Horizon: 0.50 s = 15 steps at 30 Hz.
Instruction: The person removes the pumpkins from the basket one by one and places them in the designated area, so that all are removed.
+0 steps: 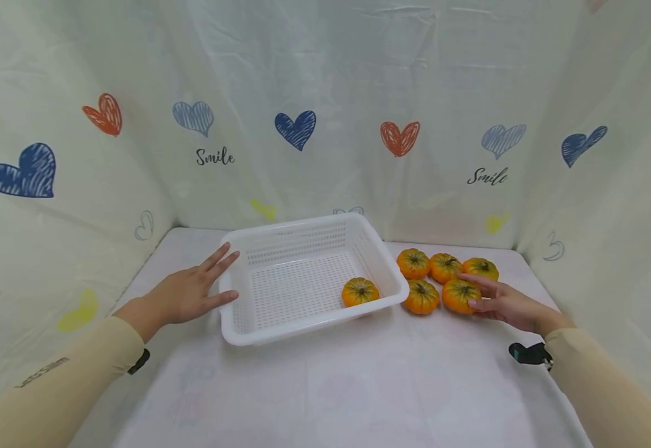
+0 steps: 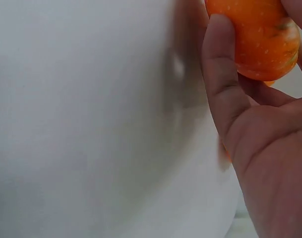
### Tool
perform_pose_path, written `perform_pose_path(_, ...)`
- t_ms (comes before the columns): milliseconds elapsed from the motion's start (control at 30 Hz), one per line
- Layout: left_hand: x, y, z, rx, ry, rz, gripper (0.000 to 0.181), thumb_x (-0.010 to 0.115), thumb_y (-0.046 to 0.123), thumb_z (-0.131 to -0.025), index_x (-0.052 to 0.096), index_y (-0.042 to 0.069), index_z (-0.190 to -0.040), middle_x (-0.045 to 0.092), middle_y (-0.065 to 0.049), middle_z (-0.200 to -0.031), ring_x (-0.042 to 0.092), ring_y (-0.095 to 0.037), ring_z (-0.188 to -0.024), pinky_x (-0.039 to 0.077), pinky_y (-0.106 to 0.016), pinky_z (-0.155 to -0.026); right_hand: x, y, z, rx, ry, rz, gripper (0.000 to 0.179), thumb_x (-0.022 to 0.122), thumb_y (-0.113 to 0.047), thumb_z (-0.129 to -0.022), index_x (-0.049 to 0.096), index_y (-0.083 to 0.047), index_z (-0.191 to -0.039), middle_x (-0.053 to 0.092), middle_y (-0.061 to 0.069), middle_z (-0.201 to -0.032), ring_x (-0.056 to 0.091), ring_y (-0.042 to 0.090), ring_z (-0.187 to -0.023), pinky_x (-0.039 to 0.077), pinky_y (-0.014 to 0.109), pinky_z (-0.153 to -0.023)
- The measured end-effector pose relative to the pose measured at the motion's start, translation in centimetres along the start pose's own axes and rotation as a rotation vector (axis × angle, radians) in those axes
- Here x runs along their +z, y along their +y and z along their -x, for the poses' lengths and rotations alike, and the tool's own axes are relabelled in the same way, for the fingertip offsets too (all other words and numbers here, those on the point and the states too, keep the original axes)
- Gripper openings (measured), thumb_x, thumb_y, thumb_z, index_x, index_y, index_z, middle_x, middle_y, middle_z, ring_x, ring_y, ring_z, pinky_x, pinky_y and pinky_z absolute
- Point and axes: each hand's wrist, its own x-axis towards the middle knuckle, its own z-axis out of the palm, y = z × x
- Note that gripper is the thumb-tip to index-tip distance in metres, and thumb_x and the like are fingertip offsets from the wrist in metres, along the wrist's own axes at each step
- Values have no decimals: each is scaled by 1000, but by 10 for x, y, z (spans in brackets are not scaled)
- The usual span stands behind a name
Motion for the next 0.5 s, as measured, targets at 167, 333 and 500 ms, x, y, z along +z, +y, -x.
perform_pose_path(167,0,-1,0,6,4,-6,87,39,69,-97,8,20,-162,-2,-9,-167,50,-47,-127,42,-61,-99,4,4,0,17,38,65,72,63,-23,-99,24,-14,-159,-2,26,-163,43,38,-130,47,45,-101)
perform_pose_path(333,2,-2,-1,6,10,0,87,38,70,-97,7,21,-162,-2,-7,-167,50,-47,-127,41,-61,-100,7,1,1,-7,70,230,70,64,-27,-99,29,-13,-158,13,31,-159,49,40,-123,48,51,-98)
perform_pose_path(500,4,-3,-1,3,10,-4,88,37,70,-97,6,21,-162,-2,-8,-167,50,-46,-127,42,-61,-100,8,0,0,-3,79,331,70,64,-32,-98,30,-16,-158,18,30,-158,47,40,-123,50,50,-95)
